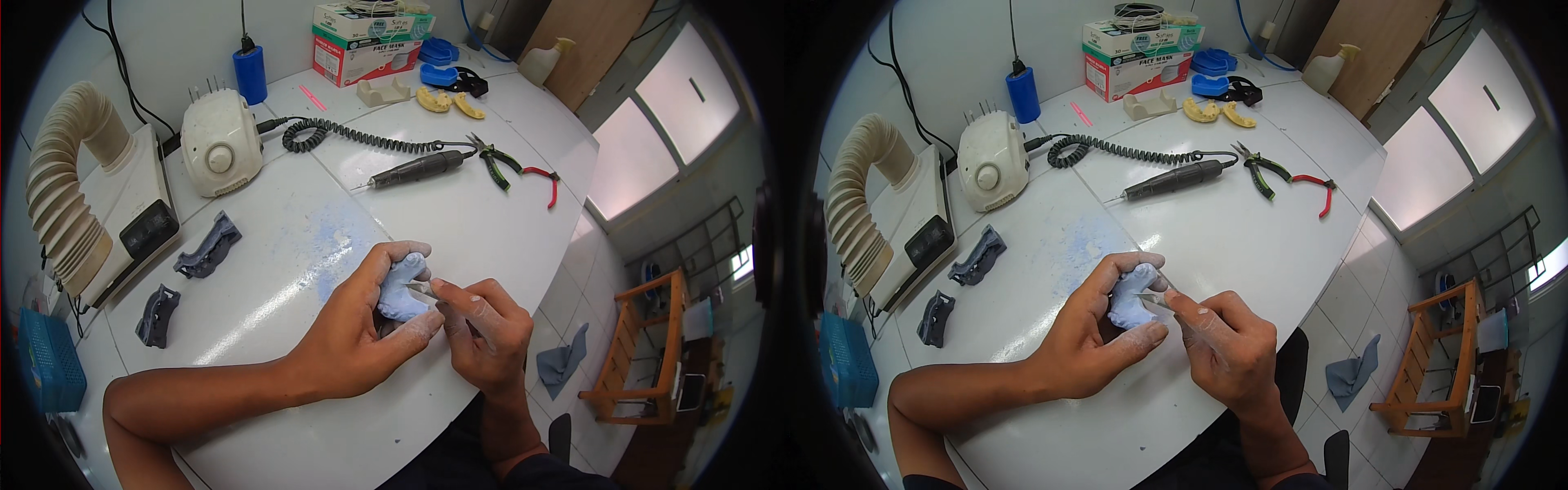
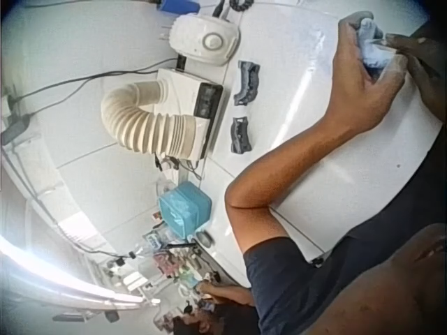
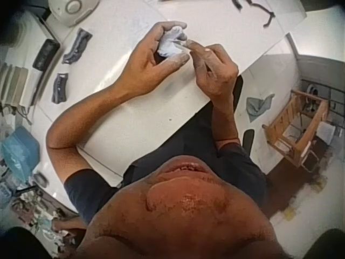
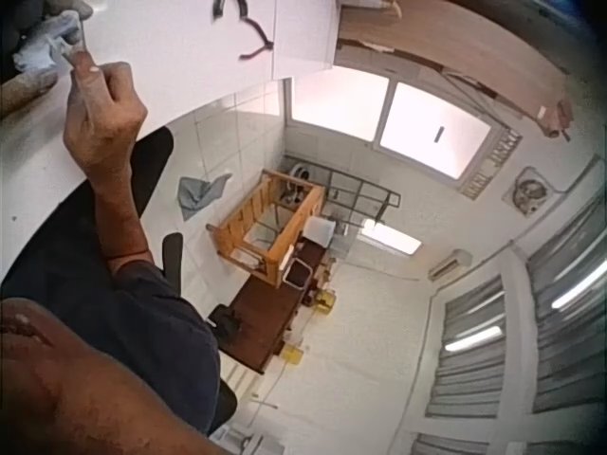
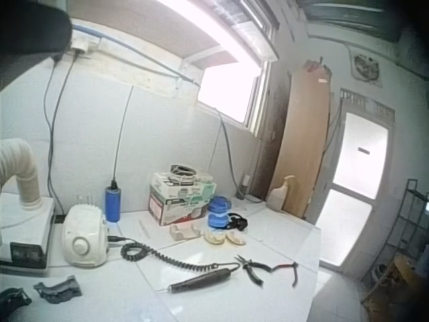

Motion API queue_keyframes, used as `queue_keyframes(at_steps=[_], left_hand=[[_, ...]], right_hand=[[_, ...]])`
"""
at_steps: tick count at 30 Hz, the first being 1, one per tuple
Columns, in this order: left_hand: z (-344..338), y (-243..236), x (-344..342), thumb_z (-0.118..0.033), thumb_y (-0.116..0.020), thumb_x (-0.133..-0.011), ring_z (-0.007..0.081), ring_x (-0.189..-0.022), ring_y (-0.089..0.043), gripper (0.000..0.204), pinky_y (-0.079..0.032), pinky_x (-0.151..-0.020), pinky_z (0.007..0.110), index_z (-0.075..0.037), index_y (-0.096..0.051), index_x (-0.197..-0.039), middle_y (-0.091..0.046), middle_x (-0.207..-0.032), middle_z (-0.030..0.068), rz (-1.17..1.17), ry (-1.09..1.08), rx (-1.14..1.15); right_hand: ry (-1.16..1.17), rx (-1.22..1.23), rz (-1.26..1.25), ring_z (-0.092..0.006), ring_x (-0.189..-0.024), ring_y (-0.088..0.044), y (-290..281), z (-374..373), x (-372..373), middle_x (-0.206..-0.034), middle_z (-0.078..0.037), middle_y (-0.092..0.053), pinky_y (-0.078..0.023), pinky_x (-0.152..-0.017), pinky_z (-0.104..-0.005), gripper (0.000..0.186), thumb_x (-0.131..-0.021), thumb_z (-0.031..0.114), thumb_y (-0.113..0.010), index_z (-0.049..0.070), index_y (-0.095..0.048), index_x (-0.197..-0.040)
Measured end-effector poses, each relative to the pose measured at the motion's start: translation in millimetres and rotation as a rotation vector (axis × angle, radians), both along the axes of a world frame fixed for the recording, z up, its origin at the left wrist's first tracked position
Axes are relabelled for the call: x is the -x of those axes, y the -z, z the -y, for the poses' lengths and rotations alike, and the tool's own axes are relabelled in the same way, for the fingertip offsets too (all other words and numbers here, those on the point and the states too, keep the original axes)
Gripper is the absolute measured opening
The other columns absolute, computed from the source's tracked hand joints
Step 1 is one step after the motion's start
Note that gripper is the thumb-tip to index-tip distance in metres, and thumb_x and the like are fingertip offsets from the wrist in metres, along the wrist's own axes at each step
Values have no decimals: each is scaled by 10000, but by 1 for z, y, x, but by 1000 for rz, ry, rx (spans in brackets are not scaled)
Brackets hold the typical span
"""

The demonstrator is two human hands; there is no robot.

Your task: Using a hand tool to scrape and refine a dental plaster mold.

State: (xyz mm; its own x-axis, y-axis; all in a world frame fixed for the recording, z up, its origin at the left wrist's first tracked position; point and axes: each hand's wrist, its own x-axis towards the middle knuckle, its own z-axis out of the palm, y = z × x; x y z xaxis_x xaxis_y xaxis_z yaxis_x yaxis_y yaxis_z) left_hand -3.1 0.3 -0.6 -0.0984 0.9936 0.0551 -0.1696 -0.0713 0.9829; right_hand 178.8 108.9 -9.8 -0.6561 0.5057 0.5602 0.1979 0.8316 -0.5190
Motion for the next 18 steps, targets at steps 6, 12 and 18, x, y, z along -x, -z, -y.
queue_keyframes(at_steps=[6,12,18], left_hand=[[0,-2,0,-117,-706,-1031,140,-1211,-567,618,-476,-1063,314,-9,-375,-1542,-558,-1333,87,-9,-15,11],[1,-9,-1,-136,-713,-1032,116,-1139,-579,617,-490,-1000,294,-2,-379,-1533,-575,-1271,64,5,-7,44],[2,-10,-1,-149,-719,-1034,98,-1086,-573,625,-492,-950,282,-2,-376,-1536,-574,-1236,53,5,-6,68]], right_hand=[[11,-2,-8,-154,-688,-691,2,1,0,-860,-102,-680,-515,-585,-270,411,-829,-145,-746,46,-807,-1187],[64,-35,-10,-132,-652,-632,1,3,-1,-817,-71,-618,-491,-571,-264,427,-827,-152,-751,56,-810,-1194],[74,-24,-30,-121,-643,-598,1,4,0,-813,-65,-608,-460,-561,-253,412,-836,-131,-771,59,-811,-1200]])
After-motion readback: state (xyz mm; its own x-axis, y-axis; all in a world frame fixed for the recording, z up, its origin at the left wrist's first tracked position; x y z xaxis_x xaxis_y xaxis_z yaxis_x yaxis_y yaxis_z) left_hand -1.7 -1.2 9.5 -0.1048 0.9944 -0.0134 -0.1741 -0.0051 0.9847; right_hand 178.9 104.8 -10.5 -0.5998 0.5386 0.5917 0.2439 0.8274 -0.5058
